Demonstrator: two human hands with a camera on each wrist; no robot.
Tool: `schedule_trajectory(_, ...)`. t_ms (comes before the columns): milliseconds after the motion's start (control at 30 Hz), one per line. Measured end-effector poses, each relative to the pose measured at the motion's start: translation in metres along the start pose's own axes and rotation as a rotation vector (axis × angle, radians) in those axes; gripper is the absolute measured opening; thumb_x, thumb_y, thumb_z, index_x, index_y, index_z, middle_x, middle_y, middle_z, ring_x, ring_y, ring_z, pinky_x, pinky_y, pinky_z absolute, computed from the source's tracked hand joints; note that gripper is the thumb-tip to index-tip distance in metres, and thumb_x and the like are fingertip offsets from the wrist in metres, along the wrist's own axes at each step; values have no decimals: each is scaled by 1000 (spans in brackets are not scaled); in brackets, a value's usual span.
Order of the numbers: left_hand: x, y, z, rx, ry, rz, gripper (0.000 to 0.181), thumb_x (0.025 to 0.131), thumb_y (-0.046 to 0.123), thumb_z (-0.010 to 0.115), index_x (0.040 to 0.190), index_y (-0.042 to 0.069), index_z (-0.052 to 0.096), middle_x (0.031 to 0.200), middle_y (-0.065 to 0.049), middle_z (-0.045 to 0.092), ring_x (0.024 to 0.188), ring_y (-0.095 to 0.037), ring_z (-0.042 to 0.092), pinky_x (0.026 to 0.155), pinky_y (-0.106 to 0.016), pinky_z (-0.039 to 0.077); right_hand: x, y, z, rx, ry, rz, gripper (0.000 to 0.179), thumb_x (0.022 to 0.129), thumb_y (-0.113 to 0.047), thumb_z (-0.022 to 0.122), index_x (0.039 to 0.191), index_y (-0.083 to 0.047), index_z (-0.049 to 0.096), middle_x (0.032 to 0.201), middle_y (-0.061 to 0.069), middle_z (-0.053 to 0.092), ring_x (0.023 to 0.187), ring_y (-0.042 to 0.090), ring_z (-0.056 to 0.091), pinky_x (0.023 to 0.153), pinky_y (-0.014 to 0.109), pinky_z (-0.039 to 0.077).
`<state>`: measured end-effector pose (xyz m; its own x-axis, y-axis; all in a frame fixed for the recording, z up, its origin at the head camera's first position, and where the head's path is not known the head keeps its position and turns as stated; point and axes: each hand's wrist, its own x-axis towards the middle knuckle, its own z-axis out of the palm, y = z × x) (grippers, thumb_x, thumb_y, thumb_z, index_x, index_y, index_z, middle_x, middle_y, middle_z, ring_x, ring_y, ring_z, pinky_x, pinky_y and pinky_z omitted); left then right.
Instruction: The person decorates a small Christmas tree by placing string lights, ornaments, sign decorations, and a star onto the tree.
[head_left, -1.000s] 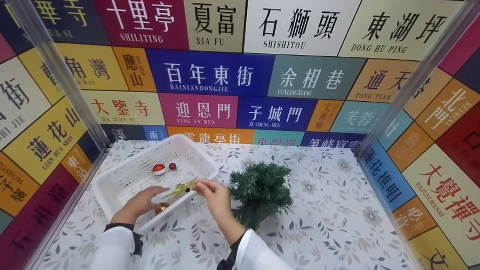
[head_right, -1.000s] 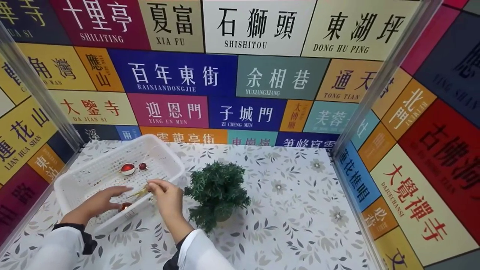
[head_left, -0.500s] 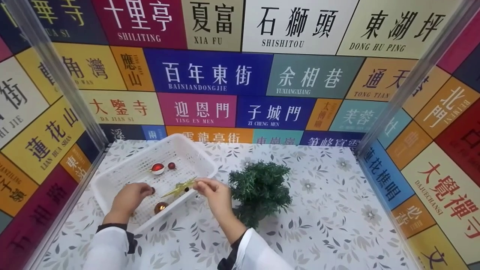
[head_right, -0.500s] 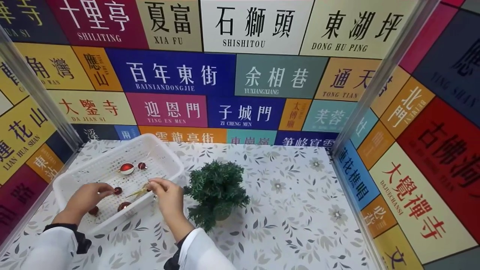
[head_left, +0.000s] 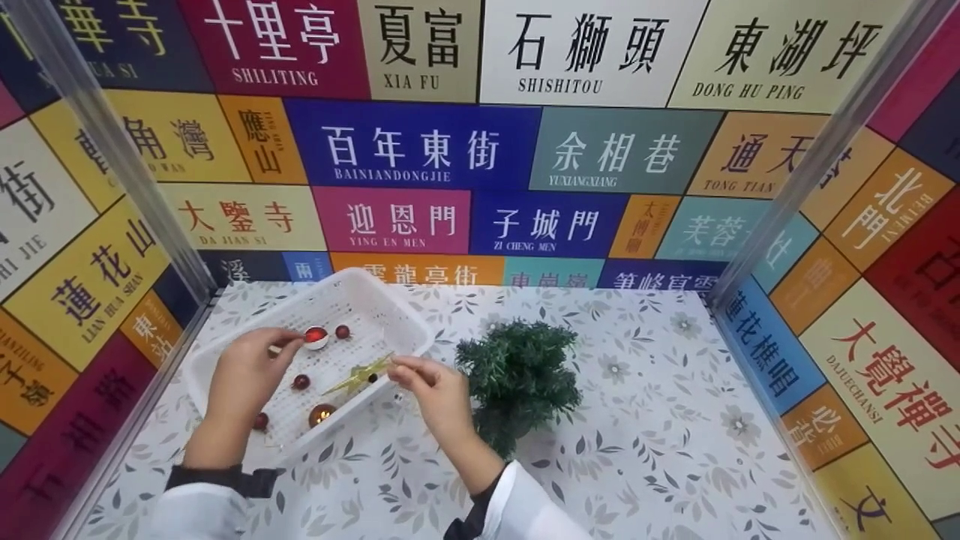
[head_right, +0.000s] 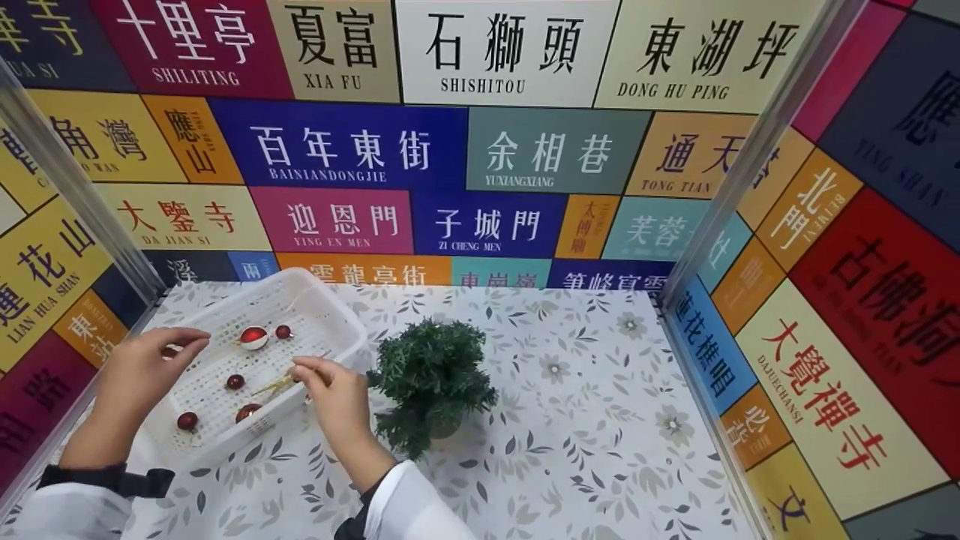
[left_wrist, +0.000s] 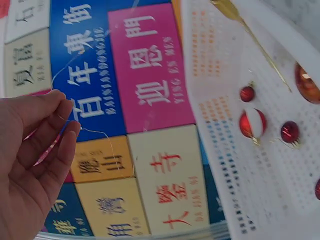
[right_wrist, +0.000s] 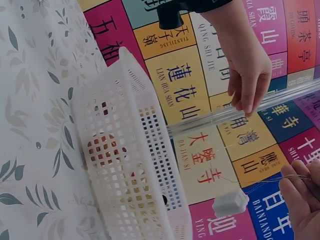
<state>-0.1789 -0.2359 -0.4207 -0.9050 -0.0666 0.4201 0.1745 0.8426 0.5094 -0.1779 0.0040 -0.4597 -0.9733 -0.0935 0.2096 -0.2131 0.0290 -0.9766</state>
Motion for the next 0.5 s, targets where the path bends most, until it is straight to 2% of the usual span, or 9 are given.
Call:
schedule_trajectory(100,-15,29,-3,-16,81,99,9,90,3,76,99,0,78,94,-18,78,87,-37,72,79,-52,59,-14,-12,-10,-31,-29,-22,19,97,-9,70,111,2,78,101,19,79,98,31,78,90,25,61)
schedule_trajectory(167,-28,46,-3,-15,105,133,9,88,1,78,97,3,79,92,-14,78,84,-33,72,75,-50,60,-26,-19,-18,-81,-60,-51,18,97,-10,71,110,0,78,100,17,80,96,28,79,87,22,61)
schedule_trajectory(233,-42,60,-2,-20,109,137,10,87,2,80,96,6,79,92,-10,79,83,-29,72,74,-46,61,-40,-25,-28,-133,-100,-112,18,96,-10,72,109,0,79,99,15,80,87,25,79,76,17,60)
schedule_trajectory(400,-74,84,13,-43,78,143,12,85,5,83,94,12,80,90,-2,78,81,-22,71,74,-38,61,-75,-28,-65,-315,-182,-420,15,95,-6,72,104,2,79,96,14,81,77,22,78,66,15,59)
schedule_trajectory(500,-89,88,28,-39,28,152,11,85,7,84,92,15,80,87,3,77,81,-20,70,75,-38,61,-94,-23,-92,-408,-209,-569,13,91,0,74,103,2,79,94,13,81,81,20,79,75,16,60)
